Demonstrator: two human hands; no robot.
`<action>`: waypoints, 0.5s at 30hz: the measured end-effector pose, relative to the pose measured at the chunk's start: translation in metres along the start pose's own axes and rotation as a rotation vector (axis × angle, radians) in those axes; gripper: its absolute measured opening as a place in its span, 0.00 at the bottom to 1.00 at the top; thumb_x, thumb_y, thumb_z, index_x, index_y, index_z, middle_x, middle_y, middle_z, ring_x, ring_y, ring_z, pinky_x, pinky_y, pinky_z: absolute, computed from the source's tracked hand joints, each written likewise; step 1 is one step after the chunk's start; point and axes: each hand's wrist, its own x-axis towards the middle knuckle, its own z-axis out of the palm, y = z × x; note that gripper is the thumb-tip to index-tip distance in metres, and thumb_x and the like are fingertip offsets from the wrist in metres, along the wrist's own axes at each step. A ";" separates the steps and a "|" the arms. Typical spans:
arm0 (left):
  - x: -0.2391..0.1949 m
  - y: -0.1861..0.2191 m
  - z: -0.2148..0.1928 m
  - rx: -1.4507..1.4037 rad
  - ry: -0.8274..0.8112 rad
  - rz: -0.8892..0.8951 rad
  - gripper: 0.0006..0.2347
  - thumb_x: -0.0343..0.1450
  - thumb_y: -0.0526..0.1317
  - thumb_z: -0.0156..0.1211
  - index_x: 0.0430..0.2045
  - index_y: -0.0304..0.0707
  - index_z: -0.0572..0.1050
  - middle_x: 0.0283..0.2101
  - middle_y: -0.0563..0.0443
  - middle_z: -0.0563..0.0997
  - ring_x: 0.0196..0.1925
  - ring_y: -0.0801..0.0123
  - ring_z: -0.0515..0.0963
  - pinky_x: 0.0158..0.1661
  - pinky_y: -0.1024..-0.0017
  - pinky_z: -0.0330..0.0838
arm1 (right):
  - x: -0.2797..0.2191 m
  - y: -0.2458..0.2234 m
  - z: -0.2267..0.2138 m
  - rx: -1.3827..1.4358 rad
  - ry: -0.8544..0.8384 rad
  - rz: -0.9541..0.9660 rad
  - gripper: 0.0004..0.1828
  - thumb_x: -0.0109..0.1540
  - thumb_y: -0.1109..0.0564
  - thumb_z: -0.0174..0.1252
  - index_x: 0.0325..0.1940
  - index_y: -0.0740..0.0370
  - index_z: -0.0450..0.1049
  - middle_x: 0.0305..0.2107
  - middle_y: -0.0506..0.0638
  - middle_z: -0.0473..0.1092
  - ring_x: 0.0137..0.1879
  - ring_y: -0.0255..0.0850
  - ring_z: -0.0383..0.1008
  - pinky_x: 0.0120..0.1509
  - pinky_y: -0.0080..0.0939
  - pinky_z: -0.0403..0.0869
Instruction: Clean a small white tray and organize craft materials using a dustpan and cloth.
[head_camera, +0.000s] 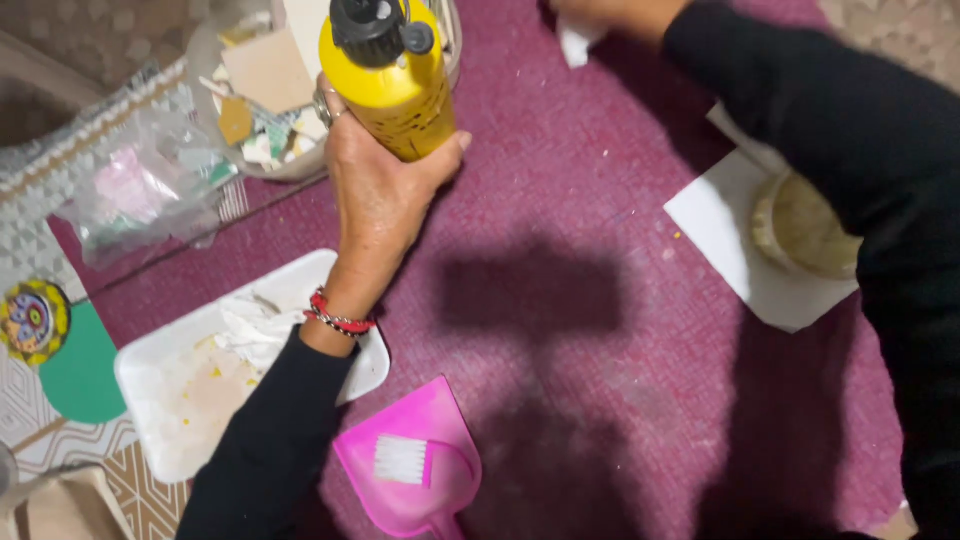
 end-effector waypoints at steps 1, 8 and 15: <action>0.004 0.009 0.000 -0.047 -0.002 -0.030 0.37 0.56 0.41 0.83 0.51 0.31 0.61 0.46 0.43 0.80 0.46 0.62 0.79 0.51 0.68 0.74 | -0.008 -0.002 0.016 -0.040 0.103 0.006 0.13 0.60 0.66 0.49 0.42 0.58 0.78 0.25 0.52 0.73 0.25 0.47 0.69 0.26 0.49 0.64; 0.050 0.014 0.046 -0.358 -0.013 0.035 0.30 0.64 0.39 0.79 0.50 0.41 0.59 0.51 0.44 0.73 0.54 0.61 0.76 0.60 0.66 0.70 | -0.159 -0.148 0.113 0.084 0.140 -0.419 0.07 0.64 0.65 0.50 0.42 0.58 0.73 0.35 0.52 0.70 0.38 0.49 0.70 0.41 0.47 0.67; 0.091 -0.068 0.154 -0.021 -0.121 0.239 0.13 0.72 0.49 0.53 0.20 0.44 0.70 0.22 0.48 0.76 0.25 0.62 0.68 0.30 0.52 0.58 | -0.139 -0.046 0.024 -0.485 0.512 -0.179 0.18 0.49 0.62 0.56 0.41 0.61 0.82 0.37 0.56 0.78 0.41 0.57 0.76 0.44 0.55 0.72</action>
